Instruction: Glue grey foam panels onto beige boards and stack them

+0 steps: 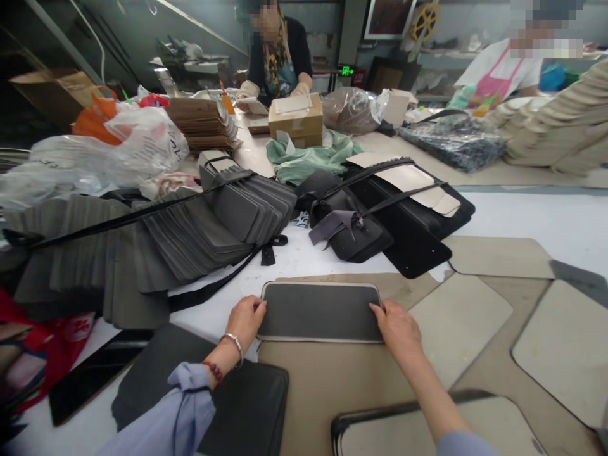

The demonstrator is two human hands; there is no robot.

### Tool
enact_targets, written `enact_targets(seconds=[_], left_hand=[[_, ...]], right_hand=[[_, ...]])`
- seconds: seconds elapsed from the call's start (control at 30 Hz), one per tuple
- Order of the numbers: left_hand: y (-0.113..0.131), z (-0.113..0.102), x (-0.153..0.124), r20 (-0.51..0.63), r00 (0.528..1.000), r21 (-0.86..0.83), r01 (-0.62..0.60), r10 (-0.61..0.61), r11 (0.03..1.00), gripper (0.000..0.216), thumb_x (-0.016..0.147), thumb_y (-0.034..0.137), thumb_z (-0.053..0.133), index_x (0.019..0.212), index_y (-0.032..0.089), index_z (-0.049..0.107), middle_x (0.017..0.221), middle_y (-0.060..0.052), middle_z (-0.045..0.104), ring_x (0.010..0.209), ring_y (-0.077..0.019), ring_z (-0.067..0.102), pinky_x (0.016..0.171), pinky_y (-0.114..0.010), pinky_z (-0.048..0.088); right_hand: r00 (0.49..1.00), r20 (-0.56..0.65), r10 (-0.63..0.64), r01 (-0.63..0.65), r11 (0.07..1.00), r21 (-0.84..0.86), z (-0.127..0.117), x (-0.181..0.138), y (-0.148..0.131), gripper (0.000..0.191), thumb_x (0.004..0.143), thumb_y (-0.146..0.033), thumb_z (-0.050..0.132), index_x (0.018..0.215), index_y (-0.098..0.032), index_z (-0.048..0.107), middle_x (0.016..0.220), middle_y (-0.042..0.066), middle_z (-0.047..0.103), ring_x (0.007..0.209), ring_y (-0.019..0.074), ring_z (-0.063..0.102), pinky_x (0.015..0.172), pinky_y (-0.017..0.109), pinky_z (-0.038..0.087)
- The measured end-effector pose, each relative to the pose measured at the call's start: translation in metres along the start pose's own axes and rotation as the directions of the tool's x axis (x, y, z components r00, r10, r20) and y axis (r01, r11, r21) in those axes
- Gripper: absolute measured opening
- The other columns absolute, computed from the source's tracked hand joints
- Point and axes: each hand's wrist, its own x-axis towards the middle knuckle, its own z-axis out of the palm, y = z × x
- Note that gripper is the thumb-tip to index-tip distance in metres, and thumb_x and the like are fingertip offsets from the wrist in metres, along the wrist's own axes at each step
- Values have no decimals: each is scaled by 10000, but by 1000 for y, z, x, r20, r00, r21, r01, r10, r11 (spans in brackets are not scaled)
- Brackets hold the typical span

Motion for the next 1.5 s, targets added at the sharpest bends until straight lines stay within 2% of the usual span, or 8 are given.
enact_targets(seconds=[0.3,0.8,1.07,1.13,1.2,1.33,1.4,1.5], left_hand=[[-1,0,2,22,999,23,26,-27,999,189,808,220,447,697,162,588,731,-68,625,747,-200,584,694,-284,408],[-3,12,-2,-67,993,142,-91,102,986,120,811,178,439,750,173,542,804,-86,566,784,-209,555,739,-304,428],[-1,-3,-5,-79,995,-12,57,-58,998,84,811,149,469,870,147,529,796,-63,581,787,-188,564,727,-295,442],[3,-3,-10,-188,982,24,-12,17,1000,167,828,127,420,954,135,529,884,-98,584,841,-201,559,764,-327,446],[11,2,-17,-249,947,113,-180,204,977,238,853,147,381,1034,132,536,997,-134,575,949,-227,539,843,-378,431],[30,24,-20,-22,779,165,-615,626,771,415,865,365,435,1268,268,429,1356,-90,401,1285,-277,293,1049,-493,251],[33,35,-15,81,745,134,-666,662,734,481,853,494,404,1312,357,359,1437,-43,294,1343,-298,157,1069,-567,137],[30,44,-9,130,790,119,-613,600,781,502,844,565,354,1318,405,325,1461,-22,249,1354,-313,105,1044,-631,56]], right_hand=[[998,43,42,-42,999,4,-9,-1,-6,318,865,-431,444,704,-191,577,756,76,654,713,192,598,625,276,359],[996,78,49,-45,998,-53,-8,4,-6,343,865,-449,440,744,-173,604,796,104,658,749,209,607,611,283,366],[998,51,22,-19,998,-65,-10,0,-8,343,874,-429,431,748,-152,590,784,133,657,727,245,610,599,308,359],[999,41,3,0,997,-73,-6,1,-6,334,871,-431,436,736,-162,582,773,121,656,716,238,609,599,305,360],[1000,25,-16,18,996,-87,0,2,-2,329,866,-441,439,721,-177,571,756,106,653,704,233,607,597,303,364],[999,-6,-48,47,993,-112,11,6,4,328,857,-458,443,693,-195,553,692,86,636,675,236,599,594,309,375],[999,4,-54,54,989,-135,10,6,4,313,855,-444,457,700,-187,548,692,90,629,674,234,597,598,309,382],[999,-19,-27,23,982,-185,-7,1,-5,302,850,-421,477,787,-137,561,774,136,621,740,249,598,630,314,396]])
